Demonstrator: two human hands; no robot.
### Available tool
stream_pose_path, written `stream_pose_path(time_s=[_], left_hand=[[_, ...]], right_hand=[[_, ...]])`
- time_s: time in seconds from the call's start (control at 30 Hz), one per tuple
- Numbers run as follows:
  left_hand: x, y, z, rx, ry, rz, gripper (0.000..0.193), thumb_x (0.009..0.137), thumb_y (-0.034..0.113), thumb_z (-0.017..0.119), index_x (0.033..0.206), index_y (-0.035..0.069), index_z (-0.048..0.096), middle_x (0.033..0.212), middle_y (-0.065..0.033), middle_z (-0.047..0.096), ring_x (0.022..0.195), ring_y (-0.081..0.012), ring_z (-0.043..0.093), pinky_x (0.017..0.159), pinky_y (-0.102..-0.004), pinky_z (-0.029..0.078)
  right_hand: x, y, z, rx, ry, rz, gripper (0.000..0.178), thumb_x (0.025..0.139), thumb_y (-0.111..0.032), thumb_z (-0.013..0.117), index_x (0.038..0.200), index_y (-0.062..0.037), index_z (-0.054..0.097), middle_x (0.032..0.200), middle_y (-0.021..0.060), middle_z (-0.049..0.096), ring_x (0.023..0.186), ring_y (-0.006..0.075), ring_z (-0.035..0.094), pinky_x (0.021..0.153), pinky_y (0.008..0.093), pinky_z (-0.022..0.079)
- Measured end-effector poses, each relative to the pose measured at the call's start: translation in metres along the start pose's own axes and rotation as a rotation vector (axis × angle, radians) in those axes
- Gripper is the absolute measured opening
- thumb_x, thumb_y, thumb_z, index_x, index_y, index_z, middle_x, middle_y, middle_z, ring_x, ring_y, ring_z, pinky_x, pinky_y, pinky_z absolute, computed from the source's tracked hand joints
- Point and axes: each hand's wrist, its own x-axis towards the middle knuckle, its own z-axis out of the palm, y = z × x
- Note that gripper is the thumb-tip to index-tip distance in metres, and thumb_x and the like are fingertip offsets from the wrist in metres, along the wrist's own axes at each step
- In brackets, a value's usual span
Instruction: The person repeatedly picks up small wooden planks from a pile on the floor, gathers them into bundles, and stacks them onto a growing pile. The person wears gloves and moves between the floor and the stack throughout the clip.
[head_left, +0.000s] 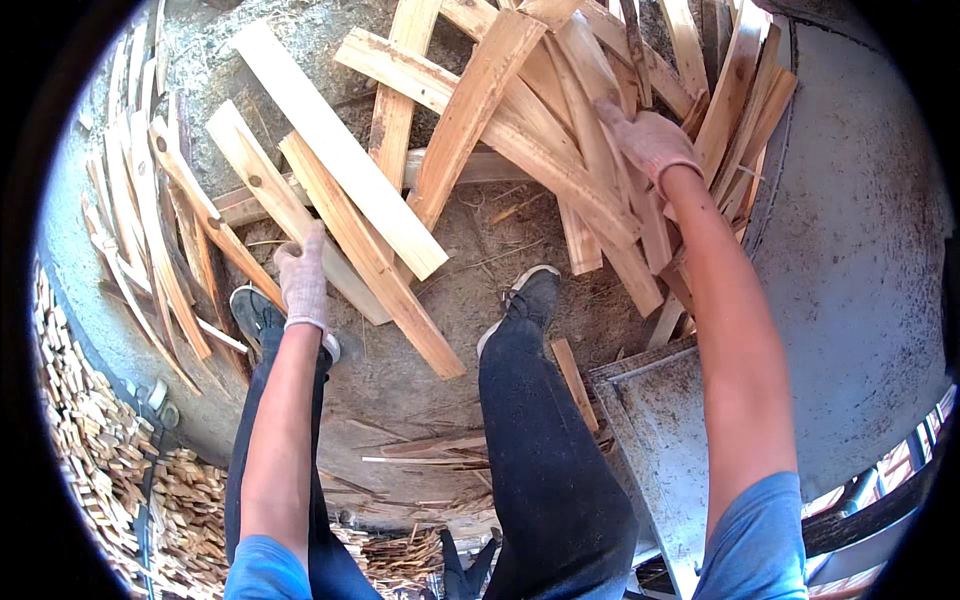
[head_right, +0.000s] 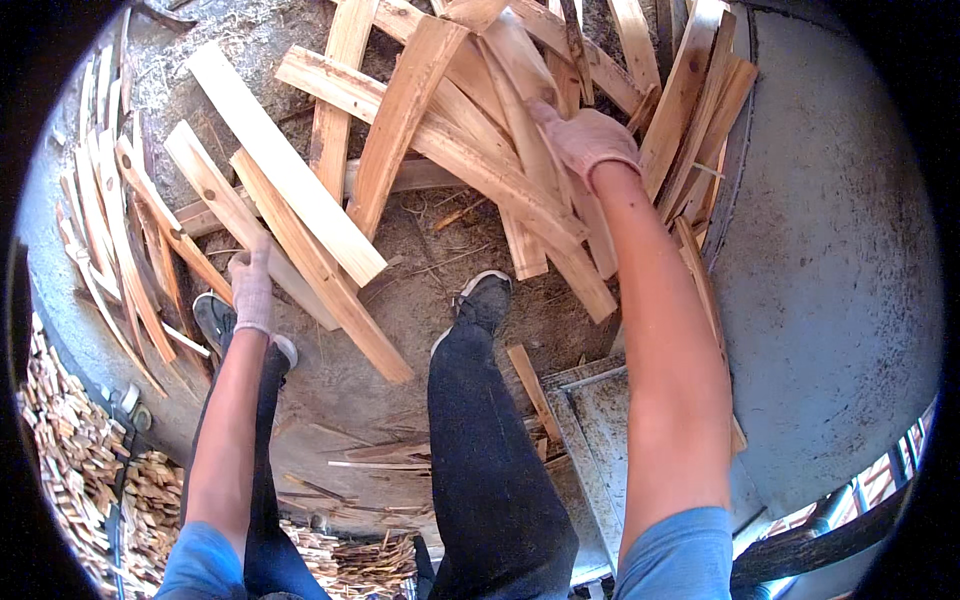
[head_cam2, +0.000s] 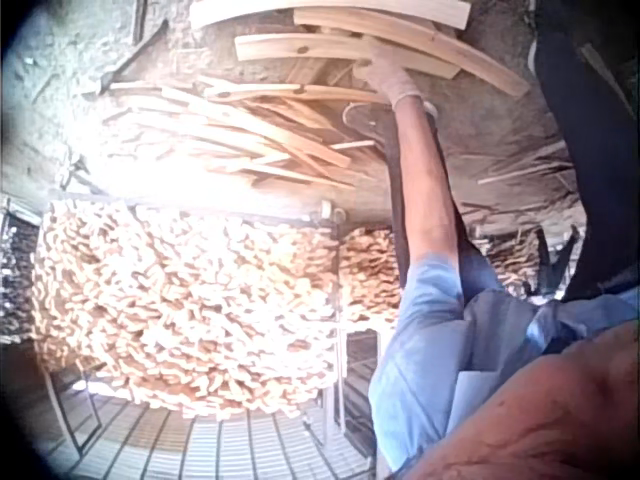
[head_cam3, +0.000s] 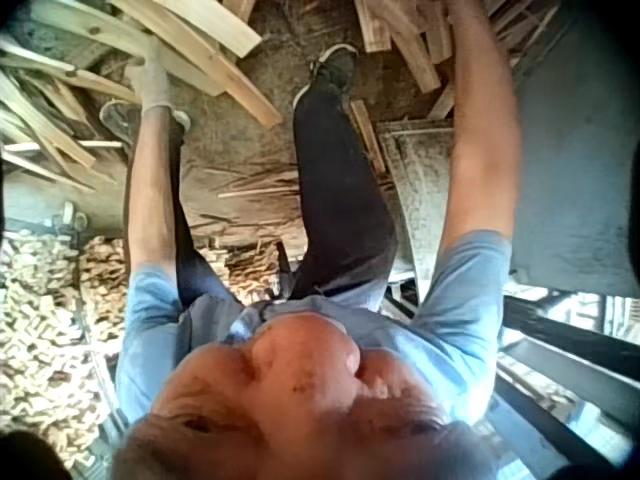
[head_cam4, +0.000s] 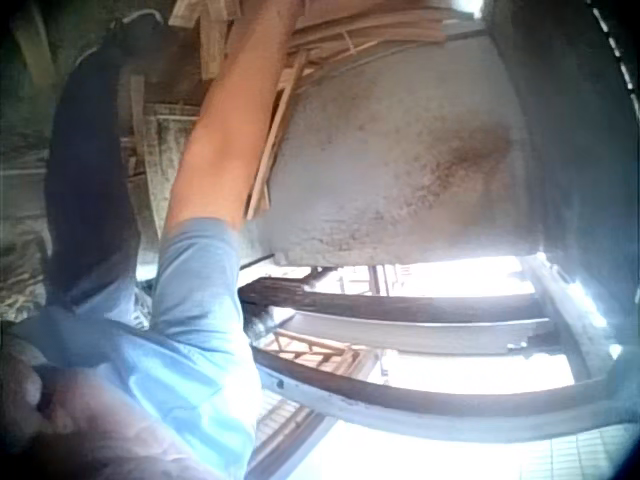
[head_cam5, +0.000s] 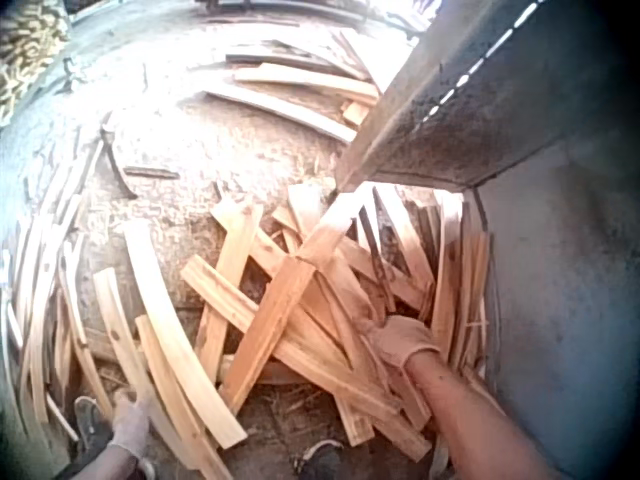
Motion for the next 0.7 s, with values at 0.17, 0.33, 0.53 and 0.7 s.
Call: stream_pose_path(time_s=[0.17, 0.33, 0.53, 0.7], left_hand=[[-0.014, 0.018, 0.019, -0.534, -0.199, -0.191, 0.074, 0.092, 0.051, 0.072, 0.139, -0.003, 0.050, 0.122, -0.0140, 0.066, 0.107, -0.0247, 0.066, 0.090, -0.0352, 0.053], [-0.032, 0.043, 0.046, -0.373, -0.297, -0.023, 0.068, 0.095, 0.038, 0.071, 0.143, -0.006, 0.051, 0.130, -0.0153, 0.065, 0.116, -0.0223, 0.060, 0.102, -0.0347, 0.045], [-0.014, 0.052, 0.036, -0.315, -0.344, -0.016, 0.070, 0.098, 0.052, 0.064, 0.147, 0.002, 0.052, 0.130, -0.0090, 0.064, 0.115, -0.0208, 0.061, 0.099, -0.0349, 0.050], [-0.045, 0.047, 0.056, -0.615, -0.440, -0.020, 0.106, 0.090, 0.060, 0.071, 0.158, -0.004, 0.020, 0.157, -0.0222, 0.037, 0.146, -0.0338, 0.036, 0.121, -0.0445, 0.029]], right_hand=[[-0.018, -0.003, 0.042, 0.030, 0.201, -0.016, 0.100, 0.090, -0.082, 0.044, 0.132, 0.0069, 0.063, 0.122, 0.0315, 0.067, 0.114, 0.0441, 0.067, 0.104, 0.0489, 0.049], [-0.067, -0.055, 0.060, 0.322, -0.069, -0.079, 0.093, 0.089, -0.076, 0.056, 0.134, 0.0056, 0.058, 0.119, 0.0306, 0.068, 0.116, 0.0423, 0.066, 0.103, 0.0472, 0.050], [-0.074, -0.068, 0.065, 0.274, 0.110, -0.233, 0.088, 0.091, -0.065, 0.063, 0.146, 0.0028, 0.050, 0.145, 0.0295, 0.053, 0.137, 0.0406, 0.052, 0.114, 0.0453, 0.042], [-0.014, -0.051, 0.072, 0.799, 0.155, -0.184, 0.111, 0.082, -0.059, 0.078, 0.155, 0.0103, 0.030, 0.152, 0.0334, 0.044, 0.144, 0.0377, 0.046, 0.119, 0.0372, 0.035]])
